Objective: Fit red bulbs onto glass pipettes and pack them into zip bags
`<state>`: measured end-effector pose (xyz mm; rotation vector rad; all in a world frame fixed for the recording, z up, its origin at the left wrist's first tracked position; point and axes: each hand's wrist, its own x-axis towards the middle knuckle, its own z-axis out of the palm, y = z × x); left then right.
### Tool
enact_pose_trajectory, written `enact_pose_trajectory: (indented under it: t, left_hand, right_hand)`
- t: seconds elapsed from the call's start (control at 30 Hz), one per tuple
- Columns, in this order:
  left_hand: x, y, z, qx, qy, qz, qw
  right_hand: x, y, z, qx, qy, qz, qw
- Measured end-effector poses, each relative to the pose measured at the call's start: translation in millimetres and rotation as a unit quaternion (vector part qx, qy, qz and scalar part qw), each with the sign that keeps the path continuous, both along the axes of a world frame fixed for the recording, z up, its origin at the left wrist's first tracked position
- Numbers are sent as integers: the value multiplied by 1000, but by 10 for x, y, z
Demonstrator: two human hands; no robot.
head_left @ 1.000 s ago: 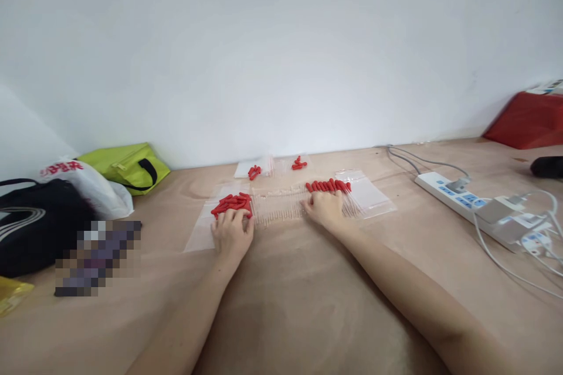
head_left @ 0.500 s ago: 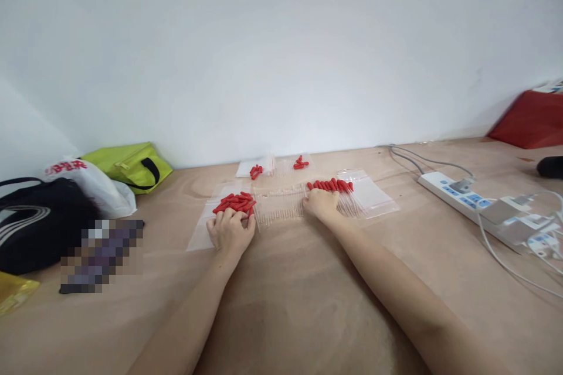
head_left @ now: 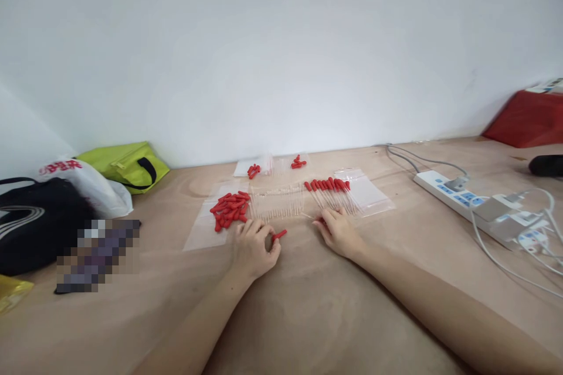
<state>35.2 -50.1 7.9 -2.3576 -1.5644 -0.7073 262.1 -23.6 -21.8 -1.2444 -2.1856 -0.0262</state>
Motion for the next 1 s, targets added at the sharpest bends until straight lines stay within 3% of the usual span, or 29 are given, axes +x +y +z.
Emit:
enact_pose_trajectory:
  t: [0.1, 0.3, 0.77, 1.0]
  left_hand:
    - [21, 15, -32, -29, -16, -39, 999]
    - [29, 74, -86, -44, -59, -103, 992]
    - [78, 37, -21, -91, -84, -132, 983]
    - [69, 22, 16, -165, -117, -158, 967]
  right_hand:
    - [30, -107, 12, 13, -4, 51, 999]
    - [-76, -132, 83, 21, -35, 85, 996]
    - [-92, -155, 97, 15, -23, 128, 991]
    - [-67, -119, 78, 14, -15, 144, 989]
